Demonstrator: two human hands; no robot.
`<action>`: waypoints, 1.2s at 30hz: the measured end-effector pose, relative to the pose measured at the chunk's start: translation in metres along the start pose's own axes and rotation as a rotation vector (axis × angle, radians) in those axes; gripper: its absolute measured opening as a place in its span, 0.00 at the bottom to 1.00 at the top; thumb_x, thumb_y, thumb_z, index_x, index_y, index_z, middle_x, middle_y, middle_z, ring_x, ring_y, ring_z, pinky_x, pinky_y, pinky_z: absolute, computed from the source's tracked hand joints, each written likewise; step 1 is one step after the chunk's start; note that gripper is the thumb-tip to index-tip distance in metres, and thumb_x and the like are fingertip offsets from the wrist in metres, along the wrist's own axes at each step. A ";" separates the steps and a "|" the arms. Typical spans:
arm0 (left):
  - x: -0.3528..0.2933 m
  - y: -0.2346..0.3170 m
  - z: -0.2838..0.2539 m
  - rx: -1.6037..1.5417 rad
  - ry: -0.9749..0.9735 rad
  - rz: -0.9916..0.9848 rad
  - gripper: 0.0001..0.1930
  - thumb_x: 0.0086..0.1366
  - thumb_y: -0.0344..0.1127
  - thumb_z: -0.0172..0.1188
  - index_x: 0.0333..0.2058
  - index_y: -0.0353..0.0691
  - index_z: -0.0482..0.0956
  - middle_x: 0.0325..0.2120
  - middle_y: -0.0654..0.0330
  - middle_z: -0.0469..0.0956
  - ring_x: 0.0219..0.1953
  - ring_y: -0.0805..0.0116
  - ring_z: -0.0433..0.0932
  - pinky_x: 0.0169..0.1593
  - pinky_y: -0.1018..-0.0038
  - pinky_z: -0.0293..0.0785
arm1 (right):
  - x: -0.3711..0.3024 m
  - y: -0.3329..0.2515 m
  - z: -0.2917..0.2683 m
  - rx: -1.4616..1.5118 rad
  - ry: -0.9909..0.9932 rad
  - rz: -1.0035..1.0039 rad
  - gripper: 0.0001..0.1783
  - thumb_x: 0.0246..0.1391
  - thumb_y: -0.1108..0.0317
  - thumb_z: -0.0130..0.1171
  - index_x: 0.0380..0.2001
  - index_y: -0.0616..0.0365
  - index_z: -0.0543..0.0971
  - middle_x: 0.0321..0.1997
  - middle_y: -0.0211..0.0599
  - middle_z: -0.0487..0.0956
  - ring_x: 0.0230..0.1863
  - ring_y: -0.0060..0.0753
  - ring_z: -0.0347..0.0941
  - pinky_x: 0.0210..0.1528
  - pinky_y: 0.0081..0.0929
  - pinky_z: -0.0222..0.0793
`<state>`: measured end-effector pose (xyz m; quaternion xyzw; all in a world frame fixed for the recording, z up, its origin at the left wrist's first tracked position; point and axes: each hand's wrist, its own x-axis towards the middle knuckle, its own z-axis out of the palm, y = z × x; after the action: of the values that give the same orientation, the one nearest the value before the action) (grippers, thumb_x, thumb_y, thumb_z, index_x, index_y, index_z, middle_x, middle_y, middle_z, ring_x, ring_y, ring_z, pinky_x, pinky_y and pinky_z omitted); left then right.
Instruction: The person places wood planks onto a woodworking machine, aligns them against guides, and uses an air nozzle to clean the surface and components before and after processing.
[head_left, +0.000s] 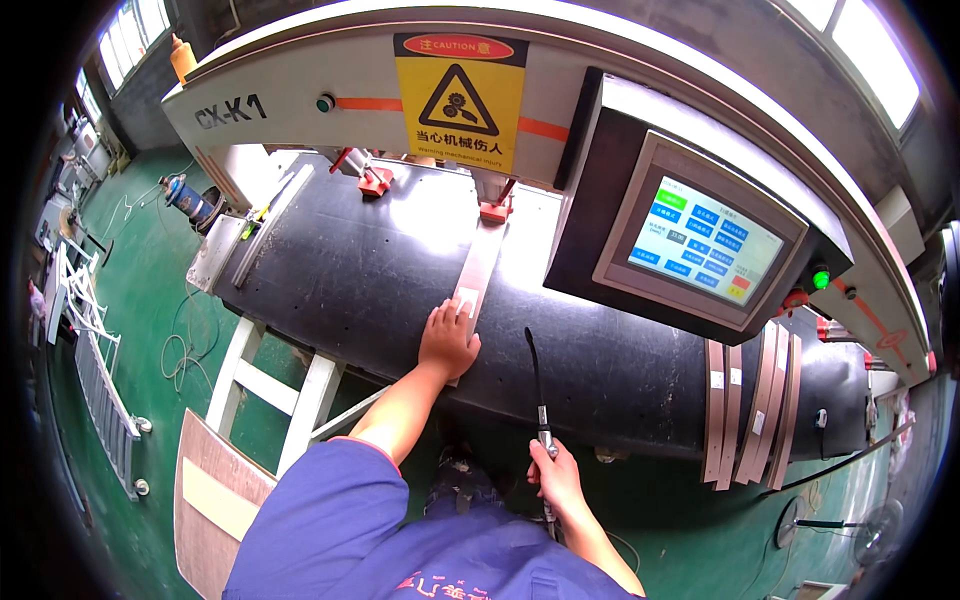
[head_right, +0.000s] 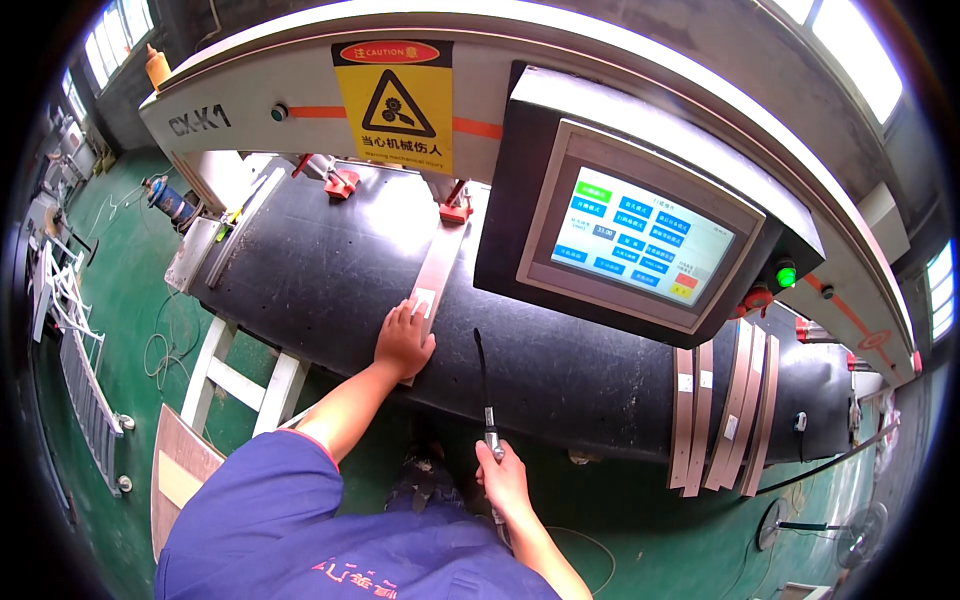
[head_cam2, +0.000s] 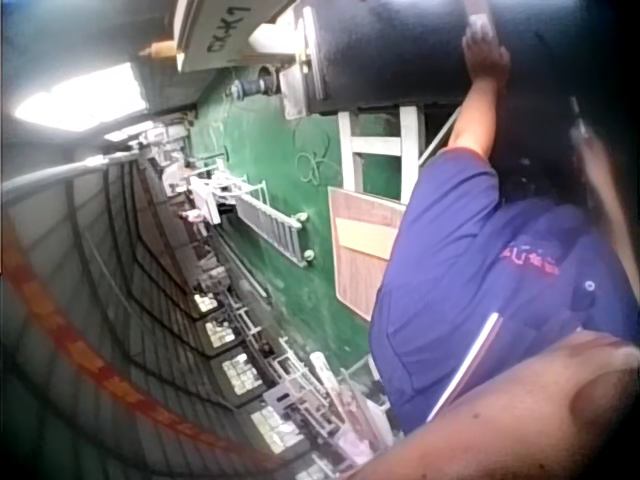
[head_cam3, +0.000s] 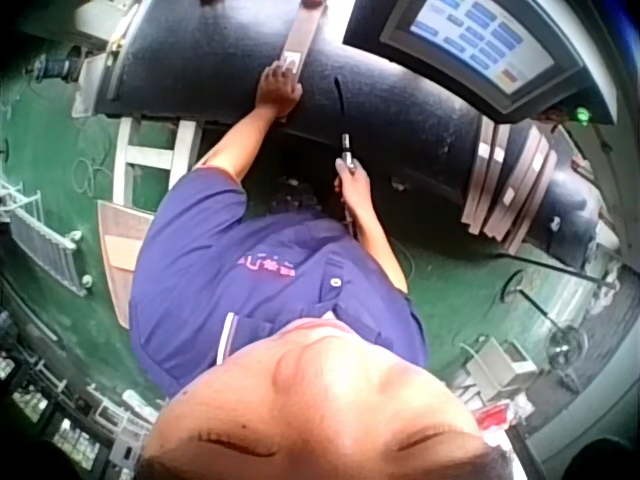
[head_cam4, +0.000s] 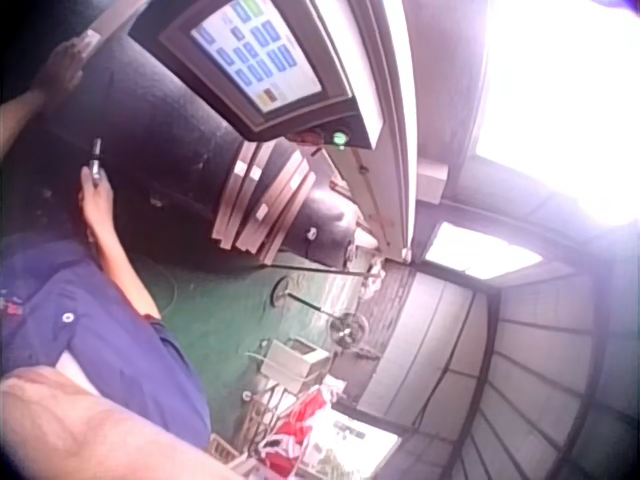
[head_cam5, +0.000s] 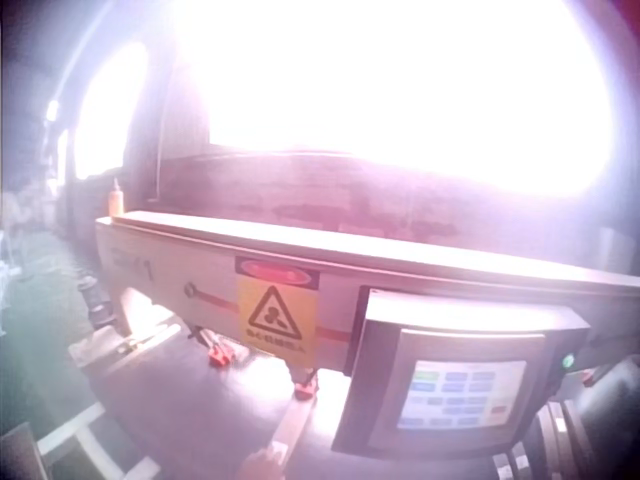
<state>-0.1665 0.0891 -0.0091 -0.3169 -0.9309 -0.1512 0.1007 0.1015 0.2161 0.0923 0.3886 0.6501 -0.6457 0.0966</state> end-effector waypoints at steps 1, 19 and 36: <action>-0.001 -0.001 0.000 -0.004 0.005 0.000 0.32 0.59 0.44 0.57 0.61 0.39 0.61 0.62 0.48 0.61 0.64 0.50 0.61 0.68 0.56 0.55 | 0.000 0.001 0.001 -0.002 0.001 -0.003 0.18 0.62 0.51 0.55 0.30 0.56 0.73 0.18 0.28 0.74 0.19 0.20 0.71 0.18 0.21 0.64; -0.001 -0.001 -0.001 0.010 -0.017 -0.007 0.33 0.60 0.44 0.57 0.62 0.39 0.61 0.63 0.48 0.60 0.65 0.49 0.60 0.68 0.56 0.55 | -0.008 0.006 -0.007 -0.033 0.066 0.066 0.19 0.62 0.51 0.56 0.29 0.57 0.74 0.16 0.30 0.73 0.17 0.22 0.71 0.18 0.24 0.64; -0.001 -0.004 0.003 -0.002 -0.013 -0.012 0.33 0.60 0.45 0.56 0.62 0.40 0.61 0.63 0.48 0.60 0.65 0.49 0.60 0.68 0.56 0.54 | -0.013 0.009 -0.005 -0.041 0.020 0.051 0.19 0.62 0.53 0.56 0.29 0.59 0.74 0.18 0.30 0.75 0.20 0.22 0.73 0.24 0.23 0.68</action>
<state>-0.1681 0.0865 -0.0126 -0.3125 -0.9332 -0.1506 0.0934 0.1175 0.2148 0.0943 0.4094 0.6540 -0.6258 0.1143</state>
